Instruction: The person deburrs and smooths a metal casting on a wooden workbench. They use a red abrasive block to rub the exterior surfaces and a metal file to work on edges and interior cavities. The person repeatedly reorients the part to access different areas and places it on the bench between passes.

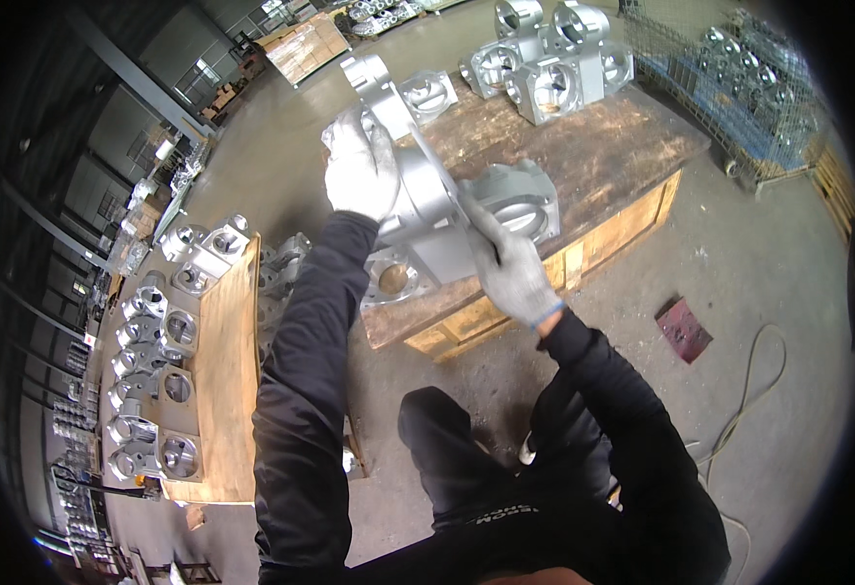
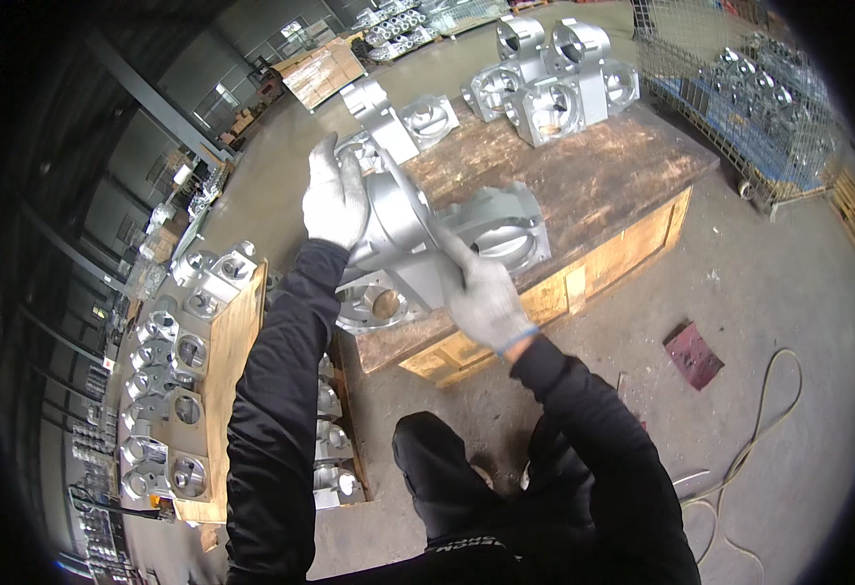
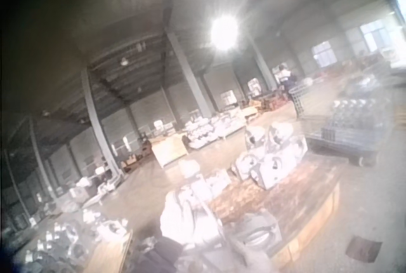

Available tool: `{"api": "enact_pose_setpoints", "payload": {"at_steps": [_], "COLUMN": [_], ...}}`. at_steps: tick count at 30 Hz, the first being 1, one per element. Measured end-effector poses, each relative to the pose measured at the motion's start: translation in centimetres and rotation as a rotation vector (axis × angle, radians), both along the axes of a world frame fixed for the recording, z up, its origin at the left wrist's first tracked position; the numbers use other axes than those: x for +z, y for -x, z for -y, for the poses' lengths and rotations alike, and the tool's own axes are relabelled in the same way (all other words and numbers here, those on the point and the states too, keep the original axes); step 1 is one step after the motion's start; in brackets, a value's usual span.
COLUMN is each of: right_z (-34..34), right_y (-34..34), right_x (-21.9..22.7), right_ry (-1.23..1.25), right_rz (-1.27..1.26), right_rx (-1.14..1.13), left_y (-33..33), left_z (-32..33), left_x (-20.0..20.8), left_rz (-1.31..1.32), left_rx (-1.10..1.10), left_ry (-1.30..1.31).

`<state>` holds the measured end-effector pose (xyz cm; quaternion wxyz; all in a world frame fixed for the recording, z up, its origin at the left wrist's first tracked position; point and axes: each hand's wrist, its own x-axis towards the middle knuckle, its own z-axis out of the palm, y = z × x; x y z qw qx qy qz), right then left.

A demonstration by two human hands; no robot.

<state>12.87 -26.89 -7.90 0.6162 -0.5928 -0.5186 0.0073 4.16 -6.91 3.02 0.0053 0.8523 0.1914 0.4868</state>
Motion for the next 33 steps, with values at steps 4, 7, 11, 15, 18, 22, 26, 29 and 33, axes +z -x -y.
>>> {"api": "enact_pose_setpoints", "payload": {"at_steps": [4, 7, 11, 15, 18, 22, 26, 29, 33], "right_z": [-0.1, 0.2, 0.0, -1.3, -1.9, -1.7, -1.5, -2.0, -2.0], "right_y": [2.0, 3.1, 4.0, 5.6, 6.5, 7.3, 8.2, 9.0, 9.8], "right_x": [-0.2, 0.5, 1.2, 0.8, 0.5, 0.2, -0.1, -0.3, -0.2], "right_ry": [-0.055, -0.051, 0.089, -0.074, -0.170, -0.096, -0.239, -0.189, -0.292], "right_rz": [-0.281, -0.013, -0.277, -0.204, -0.313, -0.216, -0.341, -0.627, -0.551], "right_rx": [0.121, -0.143, -0.054, -0.203, -0.127, -0.239, -0.163, -0.048, -0.134], "left_y": [0.1, 0.2, 0.1, 0.1, 0.1, 0.1, -0.5, -0.9, -1.5], "left_z": [-0.1, 0.1, 0.6, 0.6, 0.4, 0.1, 0.1, 0.6, 1.9], "left_x": [0.1, 0.2, 0.4, 0.7, 0.7, 0.7, 0.8, 0.2, -0.4], "left_rz": [-0.173, -0.307, -0.274, -0.313, -0.353, -0.385, -0.272, -0.285, -0.400], "left_rx": [0.110, 0.200, 0.215, 0.211, 0.256, 0.244, 0.162, 0.104, 0.110], "left_ry": [-0.042, -0.009, -0.012, -0.029, -0.046, -0.225, -0.591, -0.620, -0.492]}}
